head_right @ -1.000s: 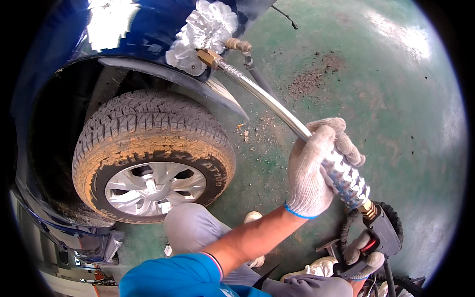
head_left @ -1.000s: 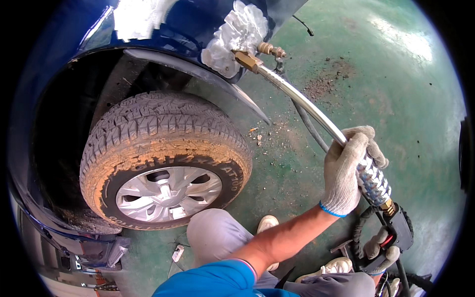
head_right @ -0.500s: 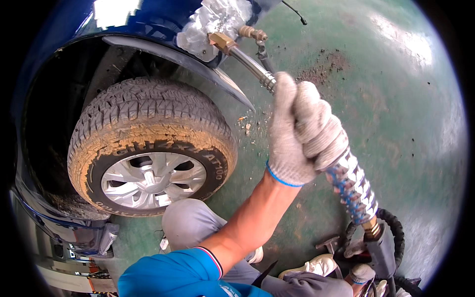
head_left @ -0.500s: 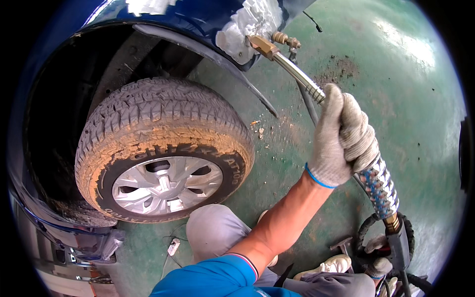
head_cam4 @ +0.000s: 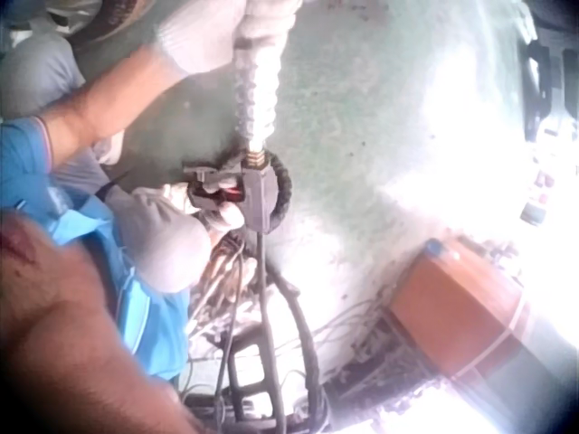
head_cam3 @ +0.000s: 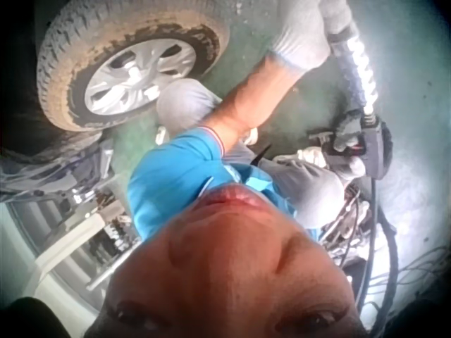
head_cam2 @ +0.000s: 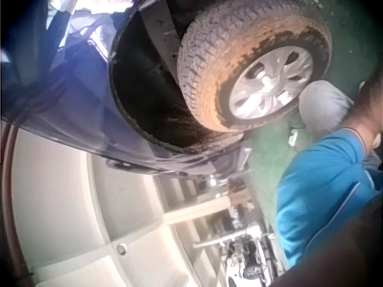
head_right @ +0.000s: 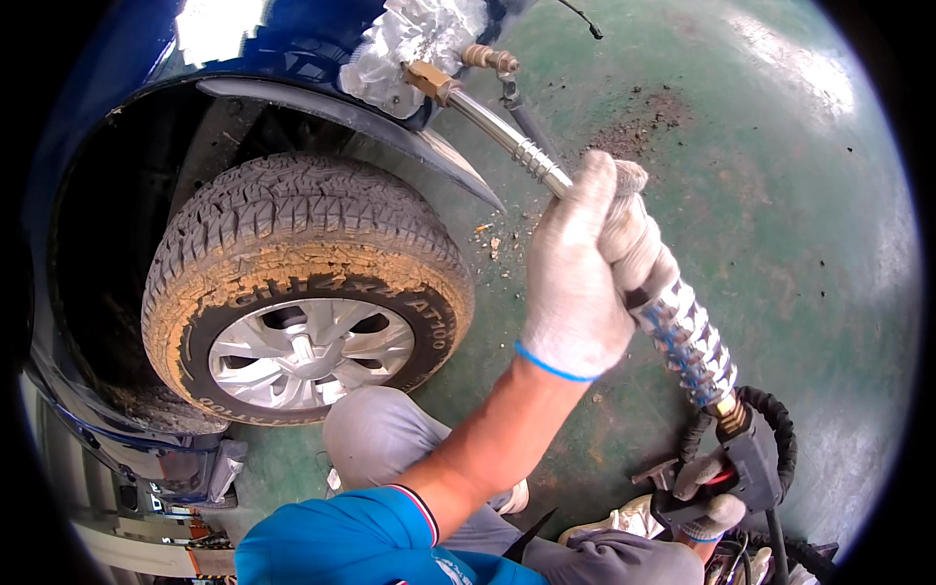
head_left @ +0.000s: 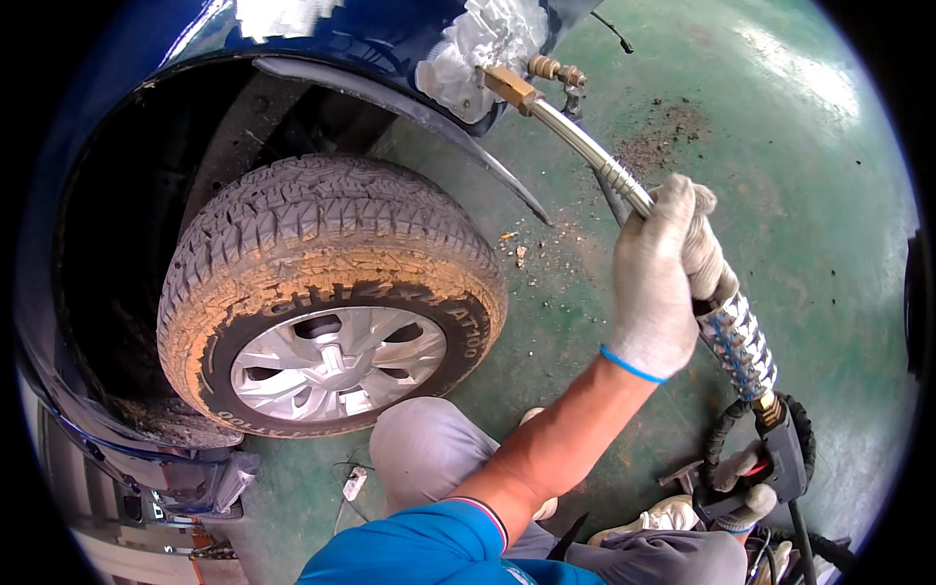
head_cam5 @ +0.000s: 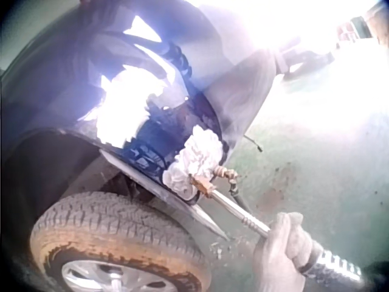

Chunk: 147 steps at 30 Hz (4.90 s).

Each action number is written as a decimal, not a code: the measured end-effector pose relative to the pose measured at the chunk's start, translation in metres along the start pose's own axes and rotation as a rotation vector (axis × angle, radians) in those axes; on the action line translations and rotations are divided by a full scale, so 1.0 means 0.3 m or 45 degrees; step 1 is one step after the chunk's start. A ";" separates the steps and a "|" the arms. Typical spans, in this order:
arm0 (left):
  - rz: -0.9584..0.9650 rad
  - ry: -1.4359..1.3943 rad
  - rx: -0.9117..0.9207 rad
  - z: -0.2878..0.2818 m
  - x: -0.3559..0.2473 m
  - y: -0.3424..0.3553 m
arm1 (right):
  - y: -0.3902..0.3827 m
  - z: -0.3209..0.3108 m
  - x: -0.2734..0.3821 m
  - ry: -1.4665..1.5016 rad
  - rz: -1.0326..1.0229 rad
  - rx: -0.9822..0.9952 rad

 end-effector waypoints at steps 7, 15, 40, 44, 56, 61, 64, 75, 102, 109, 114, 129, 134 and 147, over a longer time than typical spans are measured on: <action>-0.019 -0.014 -0.123 -0.026 0.030 -0.065 | -0.055 -0.076 0.003 0.144 0.067 -0.026; 0.086 0.072 -0.171 -0.057 0.018 -0.070 | -0.056 -0.070 -0.011 0.084 -0.007 -0.124; 0.253 0.364 -0.143 -0.054 0.013 -0.073 | 0.027 -0.025 0.014 0.202 0.180 0.089; -0.004 0.162 -0.061 -0.051 0.127 -0.090 | 0.021 -0.033 0.011 0.196 0.149 0.043; 0.135 0.182 -0.007 -0.051 0.142 -0.108 | -0.021 -0.053 0.026 0.175 0.128 -0.017; 0.096 0.149 -0.015 -0.056 0.141 -0.126 | -0.026 -0.037 0.005 0.186 0.137 -0.027; 0.302 0.513 -0.127 -0.044 -0.008 -0.101 | -0.006 -0.045 -0.009 0.200 0.148 -0.005; 0.030 -0.427 0.629 0.001 -0.038 -0.029 | -0.008 -0.027 0.052 0.135 0.128 -0.043; 0.002 0.039 -0.157 -0.046 -0.021 -0.043 | 0.010 -0.015 -0.009 0.006 0.110 0.029; 0.003 0.030 -0.134 -0.052 -0.017 -0.038 | 0.004 -0.036 -0.028 0.010 0.055 0.006; 0.008 0.079 -0.173 -0.015 0.016 -0.037 | -0.008 -0.026 0.054 0.027 0.103 0.043; 0.200 0.230 0.092 -0.063 -0.209 0.085 | -0.013 -0.074 0.010 0.143 0.095 -0.011; 0.092 0.235 0.047 -0.027 0.190 -0.090 | -0.067 -0.124 0.066 0.076 0.046 -0.101; -0.070 -0.306 0.846 0.032 0.095 -0.018 | -0.056 -0.120 0.052 0.110 0.071 -0.030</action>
Point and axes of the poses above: each hand's wrist, its own y-axis towards the middle knuckle, its own z-axis out of the palm, x = y × z, the point moved 4 cm from there along y, towards the middle knuckle, and after that the axes turned 5 degrees about x, right-handed, at the moved point
